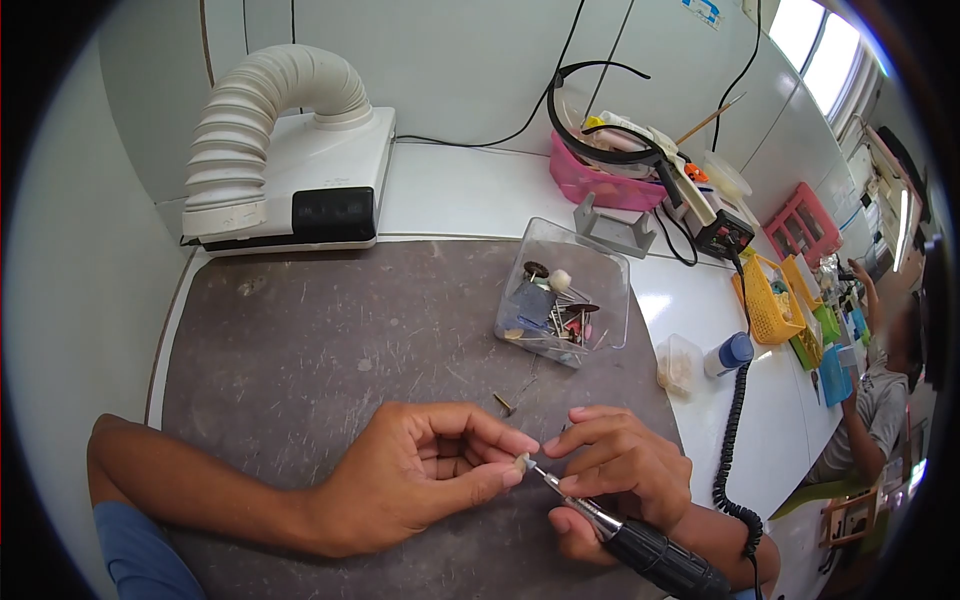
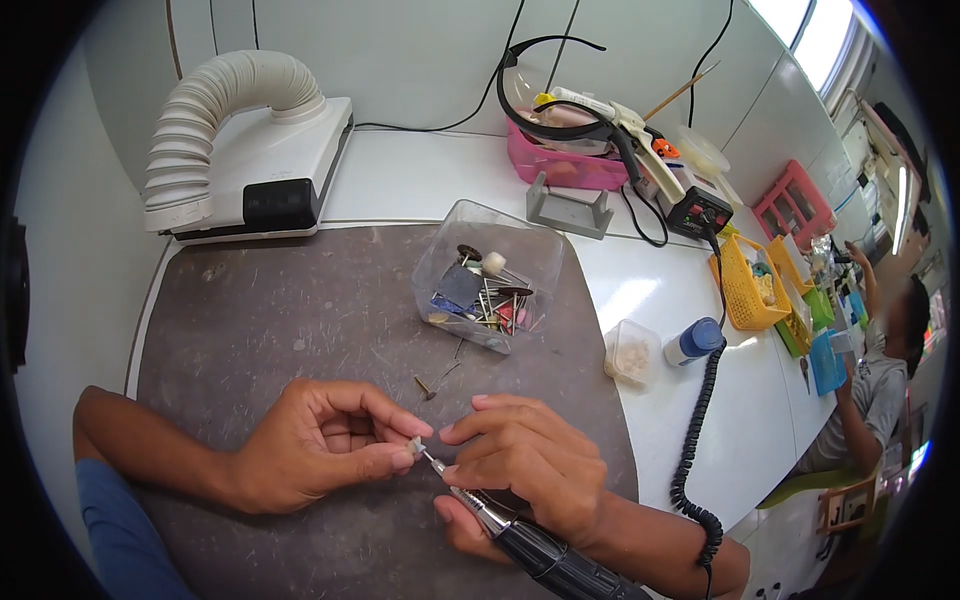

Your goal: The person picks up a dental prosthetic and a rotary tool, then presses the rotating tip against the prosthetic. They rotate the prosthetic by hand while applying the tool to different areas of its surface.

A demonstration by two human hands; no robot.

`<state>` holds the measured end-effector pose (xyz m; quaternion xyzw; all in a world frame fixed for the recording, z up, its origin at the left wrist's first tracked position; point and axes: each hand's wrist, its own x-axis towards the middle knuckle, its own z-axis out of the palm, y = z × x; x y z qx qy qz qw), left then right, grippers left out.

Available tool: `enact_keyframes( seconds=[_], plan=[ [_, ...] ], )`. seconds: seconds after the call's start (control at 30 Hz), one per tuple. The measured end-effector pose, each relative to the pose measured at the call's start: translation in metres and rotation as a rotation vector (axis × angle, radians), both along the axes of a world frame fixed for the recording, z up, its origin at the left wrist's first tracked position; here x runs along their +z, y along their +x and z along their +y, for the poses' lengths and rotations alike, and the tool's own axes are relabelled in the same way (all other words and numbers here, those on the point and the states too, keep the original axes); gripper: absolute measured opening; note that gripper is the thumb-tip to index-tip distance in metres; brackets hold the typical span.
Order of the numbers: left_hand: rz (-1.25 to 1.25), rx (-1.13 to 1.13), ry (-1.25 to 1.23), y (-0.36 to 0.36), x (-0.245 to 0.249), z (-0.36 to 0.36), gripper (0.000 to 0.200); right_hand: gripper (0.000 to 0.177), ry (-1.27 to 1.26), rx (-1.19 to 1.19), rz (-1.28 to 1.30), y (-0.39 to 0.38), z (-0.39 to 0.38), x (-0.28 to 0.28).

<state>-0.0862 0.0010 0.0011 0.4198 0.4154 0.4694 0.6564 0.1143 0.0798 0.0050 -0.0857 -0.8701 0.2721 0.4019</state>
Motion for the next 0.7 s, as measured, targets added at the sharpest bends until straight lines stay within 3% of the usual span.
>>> enact_keyframes(
  seconds=[0.7],
  plan=[
    [0.002, 0.004, 0.004, 0.0001, -0.0002, 0.0004, 0.022, 0.023, -0.004, -0.001, 0.007, -0.0008, 0.0001, -0.0004]
  ],
)
